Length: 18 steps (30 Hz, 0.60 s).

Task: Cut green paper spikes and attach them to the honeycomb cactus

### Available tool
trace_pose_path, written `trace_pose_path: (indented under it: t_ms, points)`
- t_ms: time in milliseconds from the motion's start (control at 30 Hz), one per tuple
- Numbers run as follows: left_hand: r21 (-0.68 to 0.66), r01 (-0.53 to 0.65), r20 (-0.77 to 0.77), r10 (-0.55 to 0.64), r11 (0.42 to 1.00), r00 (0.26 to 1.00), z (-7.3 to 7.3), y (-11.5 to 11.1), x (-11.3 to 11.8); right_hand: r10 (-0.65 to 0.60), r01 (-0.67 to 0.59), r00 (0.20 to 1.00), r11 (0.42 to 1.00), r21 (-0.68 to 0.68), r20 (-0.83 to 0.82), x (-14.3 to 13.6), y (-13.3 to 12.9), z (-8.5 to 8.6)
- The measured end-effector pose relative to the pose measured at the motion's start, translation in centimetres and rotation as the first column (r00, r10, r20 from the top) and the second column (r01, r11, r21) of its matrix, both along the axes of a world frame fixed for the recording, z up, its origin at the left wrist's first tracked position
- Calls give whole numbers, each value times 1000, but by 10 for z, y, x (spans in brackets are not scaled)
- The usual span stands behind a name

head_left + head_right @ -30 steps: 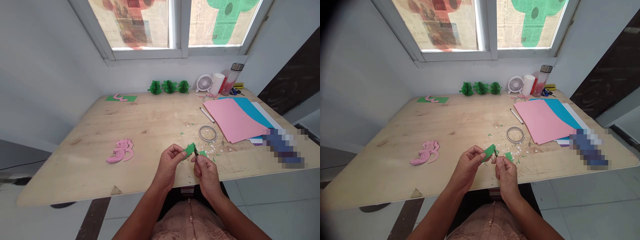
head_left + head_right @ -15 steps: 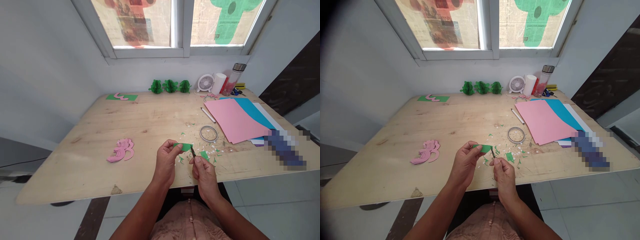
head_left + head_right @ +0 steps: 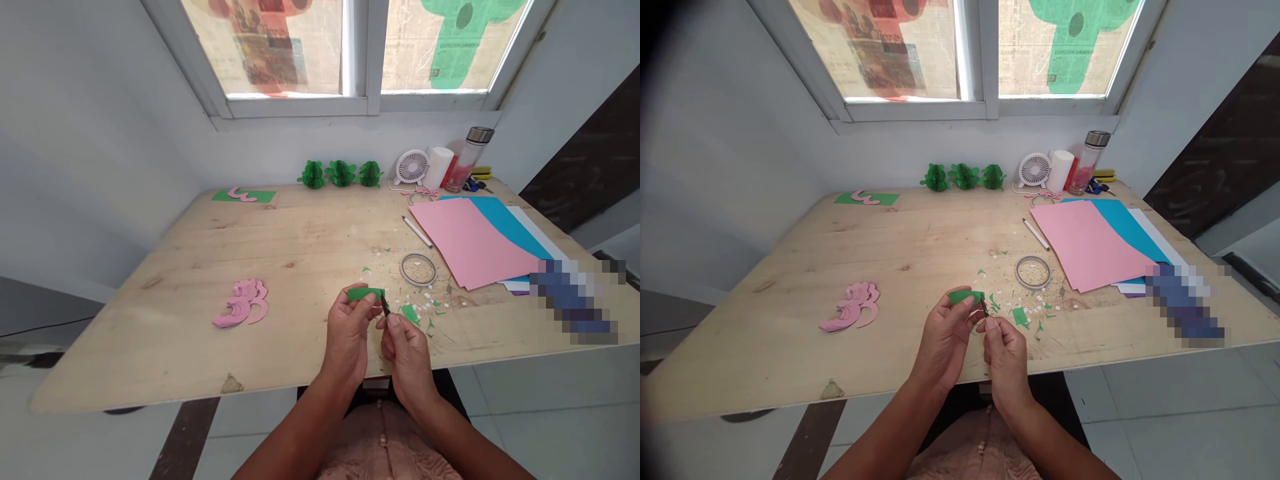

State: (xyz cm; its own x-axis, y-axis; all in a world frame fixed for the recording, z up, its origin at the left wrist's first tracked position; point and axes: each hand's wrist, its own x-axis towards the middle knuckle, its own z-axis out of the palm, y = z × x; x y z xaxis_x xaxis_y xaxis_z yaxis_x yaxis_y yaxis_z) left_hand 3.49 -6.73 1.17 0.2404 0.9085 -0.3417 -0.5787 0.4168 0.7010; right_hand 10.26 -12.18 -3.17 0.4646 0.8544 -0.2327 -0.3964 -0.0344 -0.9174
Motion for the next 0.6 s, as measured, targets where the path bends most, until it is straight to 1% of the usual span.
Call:
trace_pose_path:
  t_ms: [100,200,400,600]
  points:
    - [-7,15,15,-15,1000,1000,-2,1,0,5,-5,1000,1000,0,-3,1,0,-1]
    - [0,0,13,0,1000,1000,-2,4,0,15,-15,1000,1000,4,-4,1,0,-2]
    - [61,-4,-122,11,998,992,2,10,-3,18,-18,1000,1000,-6,11,2,1,1]
    - [91,5,-149,8,996,989,4,8,-5,9,-9,1000,1000,-5,9,2,3,2]
